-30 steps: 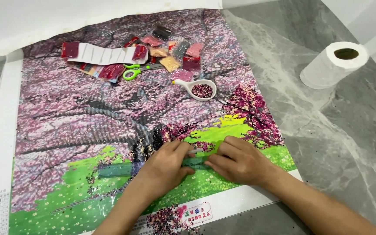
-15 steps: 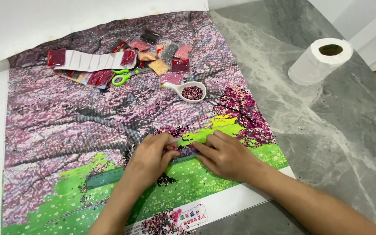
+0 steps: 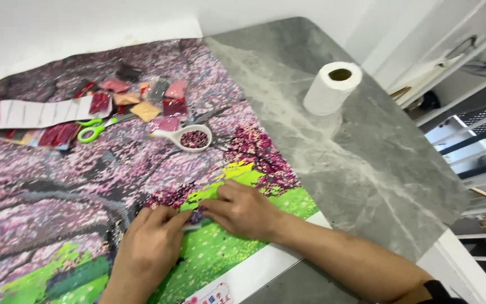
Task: Performing diamond painting by picking up small resin beads with a specialized pen and placing them onto a sticky canvas using a ruler for alignment.
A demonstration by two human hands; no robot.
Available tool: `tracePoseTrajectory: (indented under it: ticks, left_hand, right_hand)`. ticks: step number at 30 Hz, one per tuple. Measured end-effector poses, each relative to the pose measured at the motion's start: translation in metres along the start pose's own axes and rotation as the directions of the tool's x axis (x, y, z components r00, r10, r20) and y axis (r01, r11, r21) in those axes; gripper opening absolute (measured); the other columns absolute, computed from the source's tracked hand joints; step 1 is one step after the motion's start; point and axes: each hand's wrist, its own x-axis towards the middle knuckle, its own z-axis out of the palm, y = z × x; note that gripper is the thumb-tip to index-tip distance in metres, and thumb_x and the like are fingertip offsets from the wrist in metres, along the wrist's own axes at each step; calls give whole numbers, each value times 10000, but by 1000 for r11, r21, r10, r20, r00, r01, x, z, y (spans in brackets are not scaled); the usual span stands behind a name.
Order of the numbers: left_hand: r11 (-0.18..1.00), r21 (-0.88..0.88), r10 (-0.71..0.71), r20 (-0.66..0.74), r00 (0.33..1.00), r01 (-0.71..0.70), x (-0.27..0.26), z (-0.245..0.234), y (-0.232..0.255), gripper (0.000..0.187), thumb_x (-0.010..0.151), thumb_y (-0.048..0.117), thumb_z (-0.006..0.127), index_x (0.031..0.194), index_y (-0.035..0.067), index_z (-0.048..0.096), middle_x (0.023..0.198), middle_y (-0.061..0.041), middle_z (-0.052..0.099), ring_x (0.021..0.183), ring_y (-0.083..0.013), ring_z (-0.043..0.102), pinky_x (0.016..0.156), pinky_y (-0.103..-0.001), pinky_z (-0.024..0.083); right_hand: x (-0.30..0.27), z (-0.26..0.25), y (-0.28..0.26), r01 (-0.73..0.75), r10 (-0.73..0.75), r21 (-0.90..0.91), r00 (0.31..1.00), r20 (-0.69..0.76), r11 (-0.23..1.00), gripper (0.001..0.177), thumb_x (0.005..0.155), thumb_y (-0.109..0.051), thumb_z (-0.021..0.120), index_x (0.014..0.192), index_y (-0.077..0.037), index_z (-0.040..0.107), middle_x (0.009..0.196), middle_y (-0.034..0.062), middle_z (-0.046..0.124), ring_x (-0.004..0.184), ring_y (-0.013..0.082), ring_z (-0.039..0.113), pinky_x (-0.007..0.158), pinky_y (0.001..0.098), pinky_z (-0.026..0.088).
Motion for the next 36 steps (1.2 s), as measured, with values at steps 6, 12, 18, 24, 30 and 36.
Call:
tracePoseTrajectory:
  ticks: [6,12,18,24,30,36]
  left_hand:
    - [995,-54,-82,85,993,87,0,-2,-1,321,803,226,676,1122,195,678,929,-28,647,737,-245,559,650,-420,511]
    - [974,-110,-188,88,978,198,-3,11,-4,241,846,226,626,1081,199,672,931,-25,613,799,-265,561,741,-435,498]
    - [948,-75,-307,41,951,309,3,10,-5,178,848,252,659,1014,188,656,910,-39,612,787,-304,560,703,-441,480]
    - [969,-77,-238,-40,971,234,7,15,-8,107,882,169,649,955,92,651,867,-68,641,709,-240,578,610,-360,498]
    - [996,-83,33,-65,997,-38,14,-7,5,471,641,-122,611,1079,23,703,989,-89,729,729,-228,537,618,-343,506]
    - [999,-39,-20,137,990,26,9,-12,15,364,736,68,603,1091,59,683,1025,-41,713,735,-279,506,668,-417,477]
  right_hand:
    - [-3,2,-2,38,-38,12,999,-14,999,158,916,-100,731,1011,21,696,746,65,498,641,203,462,583,318,426]
    - [0,-1,-3,36,-35,26,999,-22,999,146,922,-93,714,1006,25,690,733,73,504,624,210,450,552,326,406]
    - [-2,-3,-8,32,-37,91,998,53,995,140,927,-102,687,1003,15,688,761,86,499,639,234,467,528,348,409]
    - [-2,1,-4,-57,50,127,997,57,990,203,909,-116,698,1034,44,711,741,88,528,662,232,503,552,339,454]
    - [-1,2,-3,-82,70,126,993,93,989,179,926,-134,660,993,22,717,722,85,474,647,254,483,571,376,431]
    - [3,-1,-5,-107,92,138,990,111,985,186,941,-119,631,836,19,696,675,77,464,613,240,470,511,384,402]
